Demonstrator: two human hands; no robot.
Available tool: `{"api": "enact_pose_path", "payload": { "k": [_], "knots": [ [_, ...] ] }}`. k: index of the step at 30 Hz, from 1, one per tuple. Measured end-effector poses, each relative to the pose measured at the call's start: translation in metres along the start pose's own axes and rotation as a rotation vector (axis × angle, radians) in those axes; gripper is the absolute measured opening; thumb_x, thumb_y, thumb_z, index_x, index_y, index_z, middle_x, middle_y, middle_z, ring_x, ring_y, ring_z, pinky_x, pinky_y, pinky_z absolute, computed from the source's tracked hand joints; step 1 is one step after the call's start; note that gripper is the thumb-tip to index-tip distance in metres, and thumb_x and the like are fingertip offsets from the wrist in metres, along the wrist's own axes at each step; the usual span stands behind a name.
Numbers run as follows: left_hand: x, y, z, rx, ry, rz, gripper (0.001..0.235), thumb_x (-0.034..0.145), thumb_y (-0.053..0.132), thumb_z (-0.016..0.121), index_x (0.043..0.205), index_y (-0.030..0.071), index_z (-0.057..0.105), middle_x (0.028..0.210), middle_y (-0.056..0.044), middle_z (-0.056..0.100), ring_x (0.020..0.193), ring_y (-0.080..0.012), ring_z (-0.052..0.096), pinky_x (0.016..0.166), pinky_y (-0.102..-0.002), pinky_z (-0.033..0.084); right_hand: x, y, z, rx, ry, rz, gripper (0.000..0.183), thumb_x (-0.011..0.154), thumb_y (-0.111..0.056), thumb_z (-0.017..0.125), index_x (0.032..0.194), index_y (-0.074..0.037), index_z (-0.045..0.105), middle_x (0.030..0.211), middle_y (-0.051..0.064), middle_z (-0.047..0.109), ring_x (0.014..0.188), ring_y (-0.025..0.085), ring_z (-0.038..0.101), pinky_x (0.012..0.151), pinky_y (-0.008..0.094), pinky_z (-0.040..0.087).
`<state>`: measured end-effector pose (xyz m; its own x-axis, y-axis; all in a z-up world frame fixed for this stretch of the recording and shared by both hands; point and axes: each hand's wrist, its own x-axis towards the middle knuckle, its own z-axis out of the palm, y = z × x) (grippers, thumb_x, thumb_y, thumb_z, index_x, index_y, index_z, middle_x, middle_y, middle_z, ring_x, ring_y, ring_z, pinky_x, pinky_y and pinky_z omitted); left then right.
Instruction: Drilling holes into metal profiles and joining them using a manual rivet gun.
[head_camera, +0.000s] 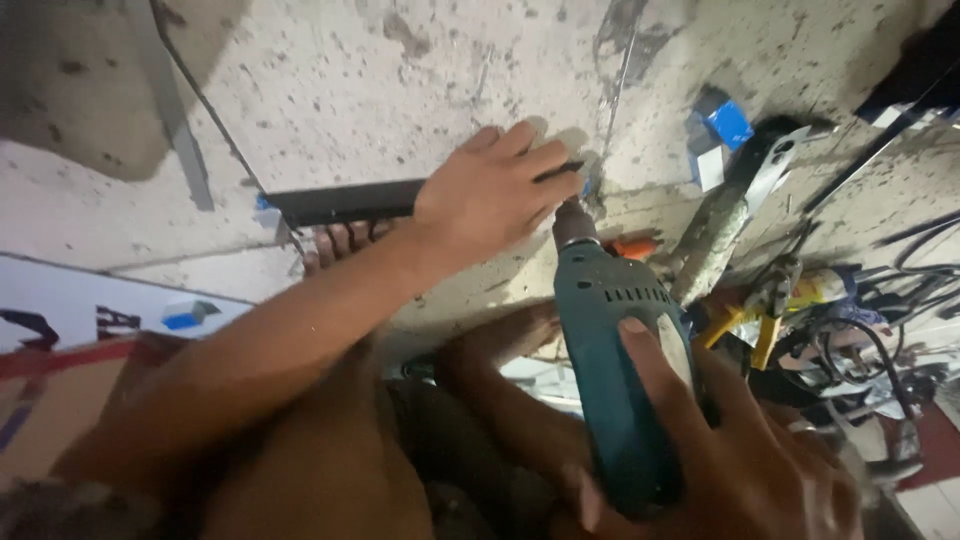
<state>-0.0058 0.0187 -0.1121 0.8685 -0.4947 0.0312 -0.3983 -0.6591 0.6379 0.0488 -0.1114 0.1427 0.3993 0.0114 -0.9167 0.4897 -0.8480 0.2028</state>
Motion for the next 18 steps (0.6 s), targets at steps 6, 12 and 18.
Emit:
{"api": "enact_pose_path", "payload": {
  "k": [6,12,18],
  "knots": [
    [0.0,0.002,0.003,-0.002,-0.028,0.006,0.026,0.089,0.024,0.068,0.113,0.023,0.058,0.126,0.0,0.049,0.108,-0.0238,0.046,0.074,-0.035,0.049,-0.035,0.074,0.07,0.059,0.13,-0.091,0.092,0.058,-0.066,0.058,0.144,-0.042,0.036,0.136,-0.005,0.053,0.098,0.021,0.065,0.07,0.039,0.055],
    [0.018,0.008,-0.028,-0.018,-0.29,-0.07,0.025,0.102,0.038,0.037,0.109,0.026,0.058,0.096,0.002,0.048,0.086,-0.0155,0.049,0.08,-0.033,0.047,-0.021,0.241,0.252,0.389,0.636,-0.098,0.072,0.07,-0.018,0.069,0.134,-0.023,0.037,0.135,0.007,0.049,0.106,0.027,0.06,0.083,0.045,0.055],
    [0.004,0.011,-0.007,0.044,-0.075,-0.025,0.015,0.097,0.033,0.055,0.11,0.027,0.057,0.107,0.001,0.052,0.099,-0.0198,0.049,0.079,-0.034,0.05,0.081,0.241,0.319,0.914,1.434,0.014,0.052,0.083,0.029,0.08,0.117,0.005,0.049,0.116,0.028,0.058,0.1,0.043,0.06,0.081,0.053,0.057]
  ]
}}
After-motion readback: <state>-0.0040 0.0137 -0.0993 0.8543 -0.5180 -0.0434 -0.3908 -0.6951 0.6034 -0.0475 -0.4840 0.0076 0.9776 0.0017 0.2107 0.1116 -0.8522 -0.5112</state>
